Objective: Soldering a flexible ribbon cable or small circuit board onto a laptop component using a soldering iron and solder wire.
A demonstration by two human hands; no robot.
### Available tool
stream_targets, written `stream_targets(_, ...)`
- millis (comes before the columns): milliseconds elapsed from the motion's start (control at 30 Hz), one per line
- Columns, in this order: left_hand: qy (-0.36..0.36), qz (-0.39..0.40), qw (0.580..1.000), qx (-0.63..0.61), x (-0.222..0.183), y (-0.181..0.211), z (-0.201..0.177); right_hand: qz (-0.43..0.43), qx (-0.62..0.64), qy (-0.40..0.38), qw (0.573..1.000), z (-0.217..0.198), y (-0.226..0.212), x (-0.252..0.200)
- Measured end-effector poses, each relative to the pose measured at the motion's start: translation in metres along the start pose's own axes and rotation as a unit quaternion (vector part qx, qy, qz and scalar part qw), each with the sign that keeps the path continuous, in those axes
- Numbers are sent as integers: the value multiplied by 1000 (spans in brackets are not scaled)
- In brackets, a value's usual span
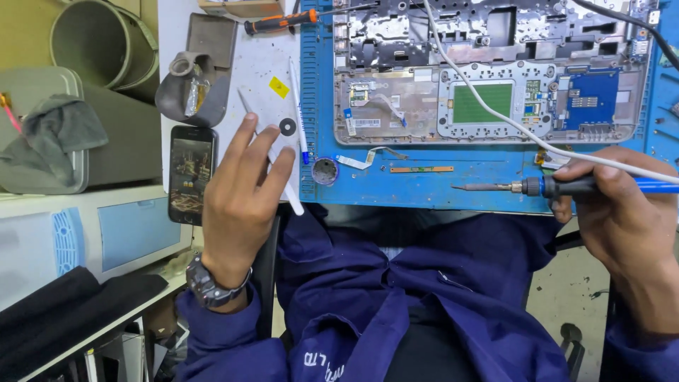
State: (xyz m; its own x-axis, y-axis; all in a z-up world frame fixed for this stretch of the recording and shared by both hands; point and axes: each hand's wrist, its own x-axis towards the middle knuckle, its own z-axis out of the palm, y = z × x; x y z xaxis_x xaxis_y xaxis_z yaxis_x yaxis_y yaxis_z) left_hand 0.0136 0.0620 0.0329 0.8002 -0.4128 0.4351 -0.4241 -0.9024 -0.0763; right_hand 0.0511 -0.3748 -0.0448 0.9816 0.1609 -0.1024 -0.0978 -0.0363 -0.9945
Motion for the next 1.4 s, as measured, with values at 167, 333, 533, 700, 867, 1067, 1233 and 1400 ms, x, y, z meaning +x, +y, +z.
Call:
stream_targets(167, -22, 8, 999, 46, -8, -9, 25, 6, -8, 3, 1000, 1, 0, 0)
stream_targets(333, -50, -9, 996, 67, -15, -13, 37, -8, 1, 8, 1000, 4, -3, -1)
stream_targets(533, -52, -24, 996, 65, -19, -14, 40, 13, 7, -4, 1000, 6, -8, -1)
stream_targets(700, -71, -28, 997, 24, -21, -15, 43, 25, 14, 2, 1000, 6, -5, -3)
stream_targets(867, -74, -38, 996, -23, -16, -14, 37, 3, 20, -12, 1000, 10, -10, 0)
stream_targets(1067, -45, -5, 994, -95, 29, 2, 13, -7, 37, -10, 999, 16, -13, 2)
stream_targets(1233, -73, 45, 988, -128, 81, 15, 43, 7, 76, -16, 997, 17, -11, 0)
stream_targets(1400, -176, 44, 977, -109, 103, 12, 82, 8, 78, -10, 997, 11, -8, -3)
